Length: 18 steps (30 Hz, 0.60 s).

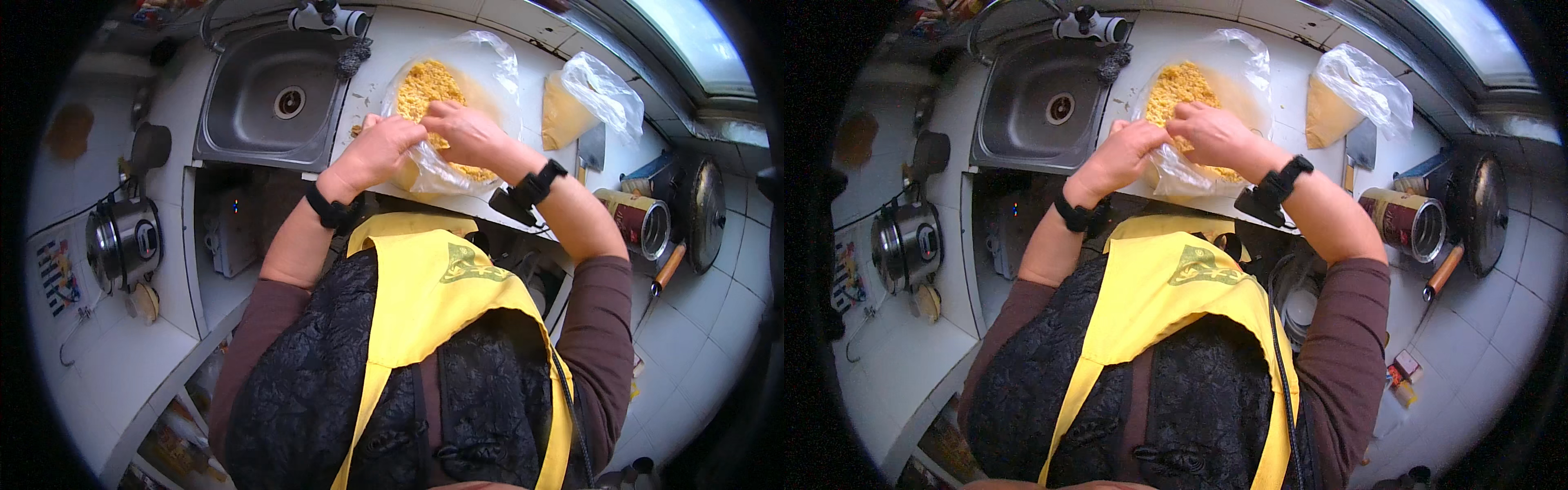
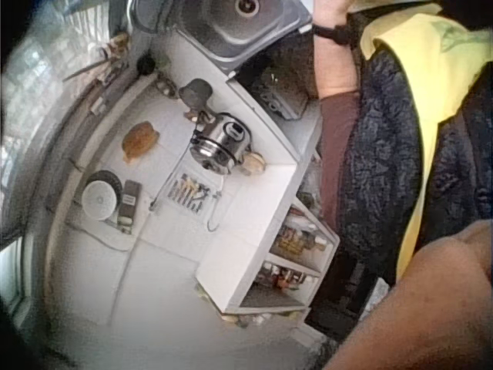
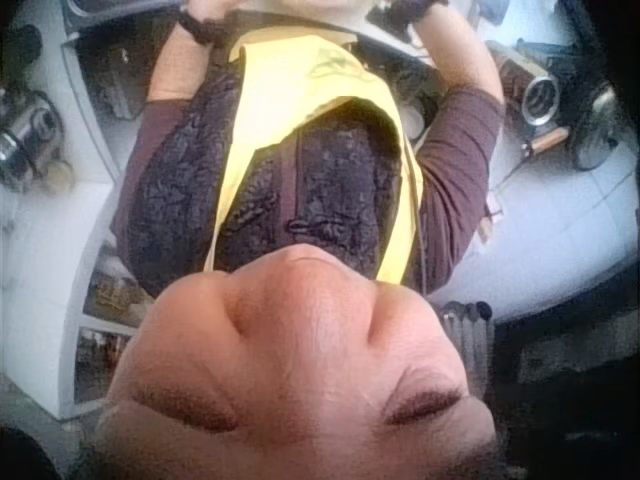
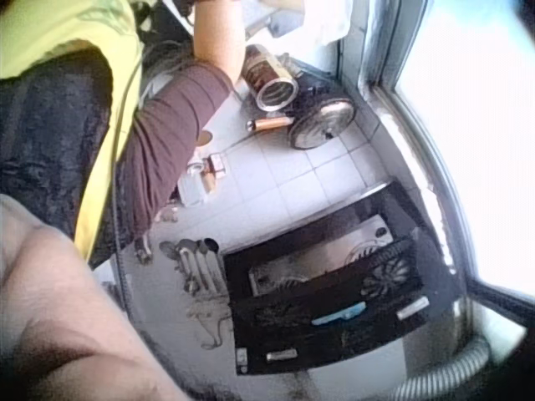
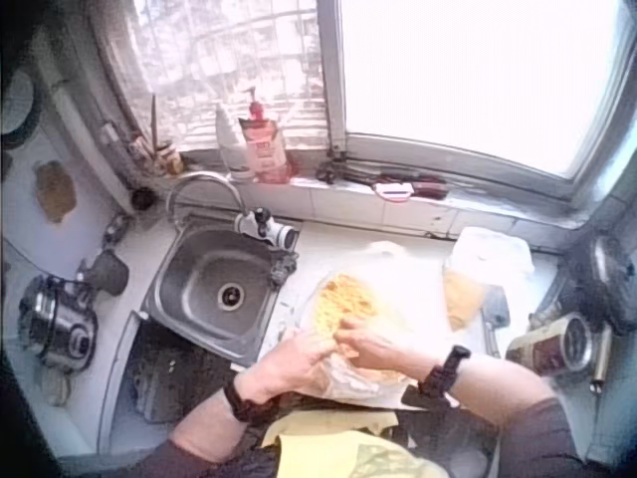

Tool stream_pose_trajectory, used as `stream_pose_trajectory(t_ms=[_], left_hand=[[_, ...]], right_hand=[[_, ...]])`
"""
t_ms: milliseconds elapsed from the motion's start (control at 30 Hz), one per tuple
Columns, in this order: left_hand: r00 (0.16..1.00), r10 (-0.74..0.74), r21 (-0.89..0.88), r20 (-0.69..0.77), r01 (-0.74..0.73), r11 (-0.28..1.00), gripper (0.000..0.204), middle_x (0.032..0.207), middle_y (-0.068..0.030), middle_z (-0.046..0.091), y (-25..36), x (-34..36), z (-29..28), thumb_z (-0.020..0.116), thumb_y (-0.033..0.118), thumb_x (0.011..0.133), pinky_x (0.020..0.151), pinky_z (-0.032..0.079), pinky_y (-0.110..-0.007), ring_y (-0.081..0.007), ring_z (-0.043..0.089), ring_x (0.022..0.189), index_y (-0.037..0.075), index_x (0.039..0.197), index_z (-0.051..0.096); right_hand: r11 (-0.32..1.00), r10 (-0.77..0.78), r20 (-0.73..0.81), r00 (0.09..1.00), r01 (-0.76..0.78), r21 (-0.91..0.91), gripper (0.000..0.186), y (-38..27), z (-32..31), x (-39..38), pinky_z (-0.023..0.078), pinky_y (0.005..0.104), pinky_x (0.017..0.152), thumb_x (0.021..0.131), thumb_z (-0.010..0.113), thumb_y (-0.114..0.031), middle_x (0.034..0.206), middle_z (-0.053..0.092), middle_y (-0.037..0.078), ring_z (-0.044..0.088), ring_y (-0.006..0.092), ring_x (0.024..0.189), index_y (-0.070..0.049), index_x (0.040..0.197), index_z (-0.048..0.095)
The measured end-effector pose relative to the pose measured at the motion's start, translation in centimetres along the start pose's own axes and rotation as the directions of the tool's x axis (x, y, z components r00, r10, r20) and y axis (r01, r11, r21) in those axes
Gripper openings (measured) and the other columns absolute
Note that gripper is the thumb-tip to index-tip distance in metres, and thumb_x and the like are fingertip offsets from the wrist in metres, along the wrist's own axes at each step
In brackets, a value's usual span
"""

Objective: The person sorts yellow granular food inside a clear plastic bag on a kitchen counter, using both hands to sift and separate the contents. After sorting, the person closes the bag, walks to the sink, and washes their hands under running water.

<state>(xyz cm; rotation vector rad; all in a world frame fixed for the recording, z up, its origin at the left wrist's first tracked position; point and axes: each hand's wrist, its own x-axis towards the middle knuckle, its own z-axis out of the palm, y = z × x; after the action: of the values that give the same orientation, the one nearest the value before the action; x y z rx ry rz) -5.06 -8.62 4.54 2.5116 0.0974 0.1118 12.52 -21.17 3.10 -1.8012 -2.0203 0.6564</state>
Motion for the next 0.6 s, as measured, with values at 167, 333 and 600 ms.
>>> stream_pose_trajectory(t_ms=[167, 333, 600], left_hand=[[1.0, -0.009, 0.021, -0.013, 0.01, 1.0, 0.018, 0.091, -0.0015, 0.062, -0.4, -1.7, 0.3, 0.057, 0.003, 0.077, 0.083, 0.034, -0.038, -0.0227, 0.058, 0.096, 0.013, 0.092, 0.06], [0.996, -0.047, -0.045, -0.072, 0.044, 0.998, 0.02, 0.094, -0.0048, 0.062, -0.7, -2.9, 1.0, 0.058, 0.003, 0.078, 0.085, 0.035, -0.038, -0.0246, 0.057, 0.096, 0.01, 0.096, 0.06], [0.984, -0.18, 0.067, 0.015, 0.179, 0.982, 0.017, 0.086, -0.0048, 0.059, -0.4, -3.8, -0.1, 0.057, 0.003, 0.076, 0.082, 0.033, -0.038, -0.0242, 0.056, 0.093, 0.01, 0.092, 0.057]], right_hand=[[0.944, -0.282, 0.285, 0.916, 0.318, -0.091, 0.041, 1.4, 5.1, 4.4, 0.03, 0.0451, 0.104, 0.073, 0.062, -0.012, 0.123, 0.057, 0.007, 0.048, 0.0254, 0.119, -0.011, 0.114, 0.062], [0.847, -0.349, 0.299, 0.888, 0.435, -0.305, 0.055, 2.1, 11.2, 6.7, 0.011, 0.0488, 0.114, 0.08, 0.057, -0.033, 0.137, 0.049, 0.004, 0.033, 0.0198, 0.136, -0.017, 0.132, 0.052], [0.72, -0.034, 0.545, 0.838, 0.399, -0.568, 0.037, 2.1, 4.0, 6.4, 0.034, 0.0472, 0.093, 0.068, 0.069, -0.038, 0.105, 0.061, -0.006, 0.046, 0.0173, 0.113, -0.023, 0.102, 0.068]])
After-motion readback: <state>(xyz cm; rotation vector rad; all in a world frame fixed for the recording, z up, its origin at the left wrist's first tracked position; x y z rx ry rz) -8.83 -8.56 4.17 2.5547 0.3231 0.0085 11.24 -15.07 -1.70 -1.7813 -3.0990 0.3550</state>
